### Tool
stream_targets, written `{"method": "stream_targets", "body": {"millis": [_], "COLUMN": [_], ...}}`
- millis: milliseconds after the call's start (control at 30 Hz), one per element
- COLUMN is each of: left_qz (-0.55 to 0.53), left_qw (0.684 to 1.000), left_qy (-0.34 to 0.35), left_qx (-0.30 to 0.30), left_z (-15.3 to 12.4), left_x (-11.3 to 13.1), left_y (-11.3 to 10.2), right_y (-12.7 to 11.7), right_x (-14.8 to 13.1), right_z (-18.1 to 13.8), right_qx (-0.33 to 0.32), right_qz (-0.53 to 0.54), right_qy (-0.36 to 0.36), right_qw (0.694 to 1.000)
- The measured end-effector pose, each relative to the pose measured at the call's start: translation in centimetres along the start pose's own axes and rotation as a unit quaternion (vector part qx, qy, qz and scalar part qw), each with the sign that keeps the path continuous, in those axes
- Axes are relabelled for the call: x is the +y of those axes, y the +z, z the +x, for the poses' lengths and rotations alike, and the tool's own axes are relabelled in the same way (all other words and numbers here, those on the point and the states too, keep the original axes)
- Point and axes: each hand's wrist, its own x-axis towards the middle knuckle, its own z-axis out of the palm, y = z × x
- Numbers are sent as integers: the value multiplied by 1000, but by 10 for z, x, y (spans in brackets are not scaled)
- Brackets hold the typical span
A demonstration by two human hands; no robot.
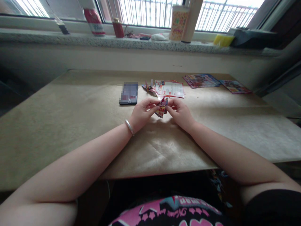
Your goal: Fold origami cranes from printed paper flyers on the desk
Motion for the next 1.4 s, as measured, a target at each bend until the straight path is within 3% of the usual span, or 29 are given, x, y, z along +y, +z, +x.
{"method": "stream_targets", "body": {"millis": [133, 333, 633, 833, 1033, 1400], "left_qz": [-51, -63, -16, -82, -20, -57], "left_qw": [998, 997, 999, 996, 1000, 998], "left_qy": [-26, -31, -31, -24, 10, -28], "left_qx": [-23, 9, 7, -29, 21, -21], "left_z": [-1, 0, 2, 0, -3, -2], "left_x": [3, 3, -1, 5, 5, 6], "left_y": [2, 1, -3, 2, 2, 2], "right_y": [1, 3, 1, 4, 7, 6], "right_x": [1, 3, -5, -4, -5, -7], "right_z": [0, -1, 0, 0, -1, -4], "right_qx": [-11, -30, -19, -14, 19, 8], "right_qz": [10, 103, 93, 117, 113, 97], "right_qy": [8, 12, 25, 30, 7, 19], "right_qw": [1000, 994, 995, 993, 993, 995]}}
